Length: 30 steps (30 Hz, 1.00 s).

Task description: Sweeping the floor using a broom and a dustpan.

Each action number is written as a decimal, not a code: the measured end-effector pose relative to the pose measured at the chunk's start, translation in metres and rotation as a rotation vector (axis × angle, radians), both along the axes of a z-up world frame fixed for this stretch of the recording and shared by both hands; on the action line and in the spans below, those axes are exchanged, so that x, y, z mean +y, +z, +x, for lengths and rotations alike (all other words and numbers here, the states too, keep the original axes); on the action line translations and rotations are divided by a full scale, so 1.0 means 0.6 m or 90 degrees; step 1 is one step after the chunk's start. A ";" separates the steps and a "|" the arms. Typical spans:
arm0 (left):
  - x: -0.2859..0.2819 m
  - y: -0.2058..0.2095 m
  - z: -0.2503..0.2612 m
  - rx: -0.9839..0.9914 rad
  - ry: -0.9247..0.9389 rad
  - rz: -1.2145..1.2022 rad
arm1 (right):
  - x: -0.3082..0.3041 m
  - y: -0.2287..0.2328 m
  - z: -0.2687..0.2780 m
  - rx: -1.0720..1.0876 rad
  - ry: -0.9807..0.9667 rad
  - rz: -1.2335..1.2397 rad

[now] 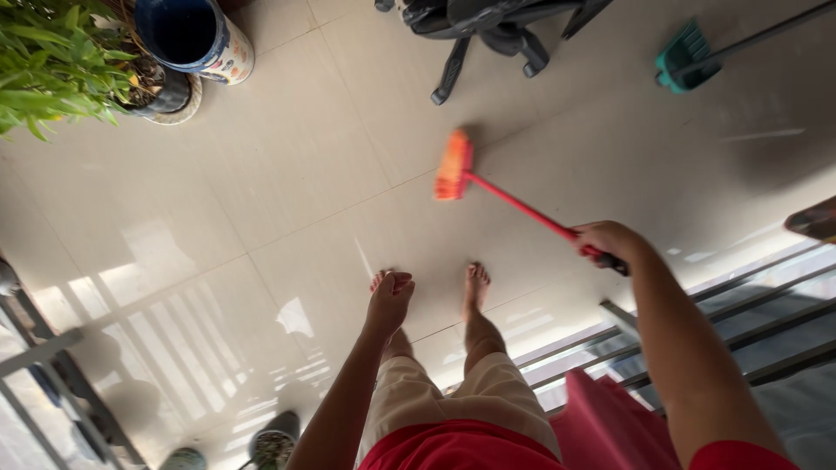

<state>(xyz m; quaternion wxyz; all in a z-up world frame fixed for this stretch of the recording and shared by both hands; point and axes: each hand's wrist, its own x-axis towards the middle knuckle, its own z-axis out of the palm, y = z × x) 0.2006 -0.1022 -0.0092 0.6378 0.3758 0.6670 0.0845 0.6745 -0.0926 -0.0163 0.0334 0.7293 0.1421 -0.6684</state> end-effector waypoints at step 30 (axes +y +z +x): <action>-0.188 0.020 0.159 -0.011 0.035 0.002 | -0.114 0.017 0.158 -0.359 0.607 -0.095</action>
